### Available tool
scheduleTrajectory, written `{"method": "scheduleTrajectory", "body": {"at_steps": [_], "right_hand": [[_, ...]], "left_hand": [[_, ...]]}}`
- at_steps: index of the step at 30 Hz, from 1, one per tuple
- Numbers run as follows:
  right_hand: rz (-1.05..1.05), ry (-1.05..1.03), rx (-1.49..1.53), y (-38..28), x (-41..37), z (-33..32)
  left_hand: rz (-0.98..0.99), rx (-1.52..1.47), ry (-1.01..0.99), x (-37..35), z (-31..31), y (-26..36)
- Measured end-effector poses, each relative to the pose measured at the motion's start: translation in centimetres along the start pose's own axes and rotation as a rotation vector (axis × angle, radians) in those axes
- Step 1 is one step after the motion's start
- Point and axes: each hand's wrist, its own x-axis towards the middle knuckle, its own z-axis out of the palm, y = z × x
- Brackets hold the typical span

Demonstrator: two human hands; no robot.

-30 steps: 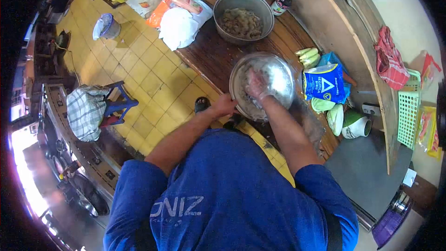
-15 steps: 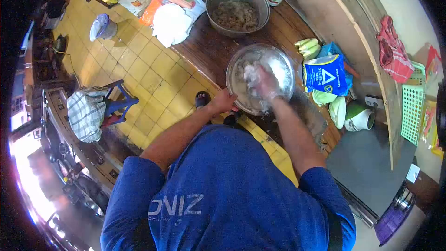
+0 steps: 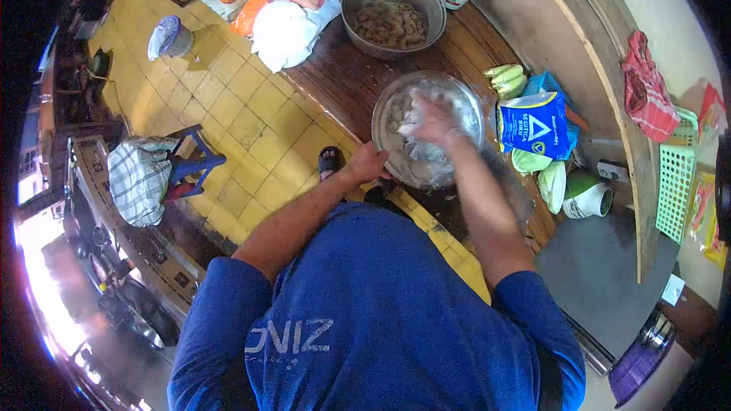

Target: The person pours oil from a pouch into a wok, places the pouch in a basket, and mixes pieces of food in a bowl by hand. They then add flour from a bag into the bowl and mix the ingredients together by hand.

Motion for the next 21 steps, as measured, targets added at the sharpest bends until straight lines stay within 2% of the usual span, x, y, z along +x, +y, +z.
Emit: {"method": "scheduleTrajectory", "body": {"at_steps": [2,4,5,6,8,9,10,12,13,15,16,18,19,21], "right_hand": [[0.001,-0.031,-0.012,-1.1,1.3,4.1],[-0.112,0.223,-0.072,-0.5,1.4,8.6],[-0.319,0.171,-0.123,-0.8,-0.3,6.0],[-0.316,0.169,-0.125,0.5,-0.5,6.2],[-0.742,0.095,0.021,3.2,-0.9,5.5],[-0.582,-0.07,0.15,4.3,-1.4,4.2],[-0.587,-0.076,0.147,4.2,-1.6,1.8],[-0.027,-0.199,0.235,4.1,-0.9,-1.3],[-0.028,-0.203,0.239,4.3,0.3,0.6],[0.121,0.351,0.144,4.0,3.0,6.1],[0.121,0.351,0.149,2.2,3.1,5.6],[0.107,-0.107,-0.006,-1.7,2.4,3.0],[0.111,-0.105,-0.004,-1.4,1.6,3.6],[-0.25,-0.315,-0.126,0.1,-1.0,5.0]], "left_hand": [[-0.023,-0.06,0.038,0.2,0.4,-0.2],[-0.041,-0.118,0.073,0.4,0.5,-0.3],[-0.059,-0.082,0.113,0.6,0.5,-0.5],[-0.082,-0.047,0.149,0.6,0.7,-0.8],[-0.032,-0.011,0.094,1.6,0.4,-2.5],[0.018,0.024,0.047,2.3,0.2,-3.4],[0.017,0.017,0.052,1.9,0.3,-2.8],[0.018,-0.109,0.101,0.3,0.7,-0.8],[0.012,-0.109,0.101,0.9,0.8,-1.9],[0.125,-0.169,0.057,2.9,1.0,-4.9],[0.122,-0.166,0.058,2.5,0.9,-4.3],[0.083,-0.044,0.07,1.2,0.6,-1.7],[0.083,-0.041,0.066,0.8,0.5,-1.1],[0.047,-0.084,0.056,0.2,0.7,-0.2]]}}
